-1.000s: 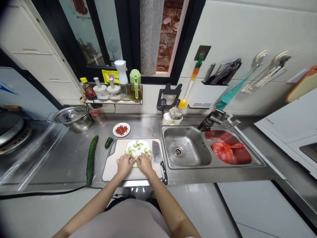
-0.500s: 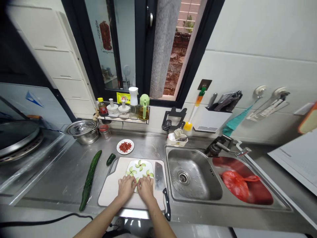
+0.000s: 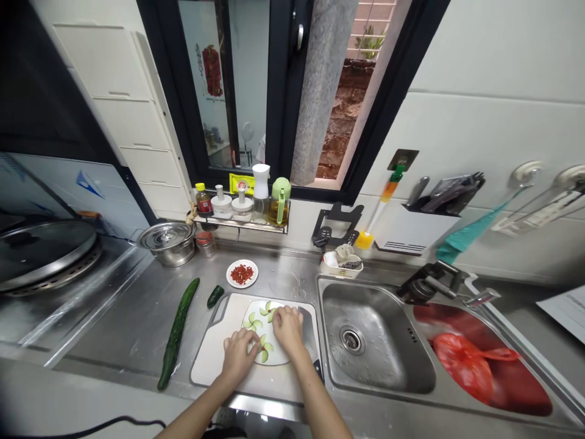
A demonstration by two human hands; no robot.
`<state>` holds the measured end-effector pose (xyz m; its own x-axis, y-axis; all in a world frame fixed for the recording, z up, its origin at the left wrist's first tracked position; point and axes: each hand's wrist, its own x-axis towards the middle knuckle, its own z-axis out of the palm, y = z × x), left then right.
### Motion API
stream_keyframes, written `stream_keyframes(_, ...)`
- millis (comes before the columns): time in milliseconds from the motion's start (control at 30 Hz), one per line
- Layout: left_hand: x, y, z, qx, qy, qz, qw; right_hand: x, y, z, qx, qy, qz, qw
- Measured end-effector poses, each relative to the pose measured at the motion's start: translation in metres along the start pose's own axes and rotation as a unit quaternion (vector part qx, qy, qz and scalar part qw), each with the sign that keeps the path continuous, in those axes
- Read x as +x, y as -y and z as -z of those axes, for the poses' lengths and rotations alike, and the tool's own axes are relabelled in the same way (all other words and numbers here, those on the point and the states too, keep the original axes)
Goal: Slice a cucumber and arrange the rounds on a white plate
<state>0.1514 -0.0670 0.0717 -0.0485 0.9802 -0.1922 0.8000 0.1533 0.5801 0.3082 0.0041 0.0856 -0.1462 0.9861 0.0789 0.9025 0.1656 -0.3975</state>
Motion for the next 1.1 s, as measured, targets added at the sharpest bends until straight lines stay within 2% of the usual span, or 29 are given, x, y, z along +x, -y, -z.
stream_keyframes(133, -0.002, 0.002, 0.003, -0.036, -0.025, 0.002, 0.999, 0.051, 0.019, -0.001, -0.002, 0.001, 0.013, 1.000)
stream_keyframes(367, -0.002, 0.004, 0.006, -0.057, -0.051, 0.008, 0.997, 0.135, 0.053, -0.046, -0.050, 0.109, 0.021, 0.993)
stream_keyframes(467, -0.004, 0.007, 0.005, -0.065, -0.056, 0.012, 0.996, 0.158, 0.059, -0.062, -0.056, 0.123, 0.021, 0.991)
stream_keyframes(767, -0.003, 0.023, 0.006, -0.070, -0.046, 0.048, 0.995, 0.194, 0.073, -0.093, -0.071, 0.146, 0.036, 0.986)
stream_keyframes(1100, -0.004, 0.030, 0.007, -0.068, -0.040, 0.067, 0.995, 0.203, 0.078, -0.105, -0.068, 0.156, 0.028, 0.985)
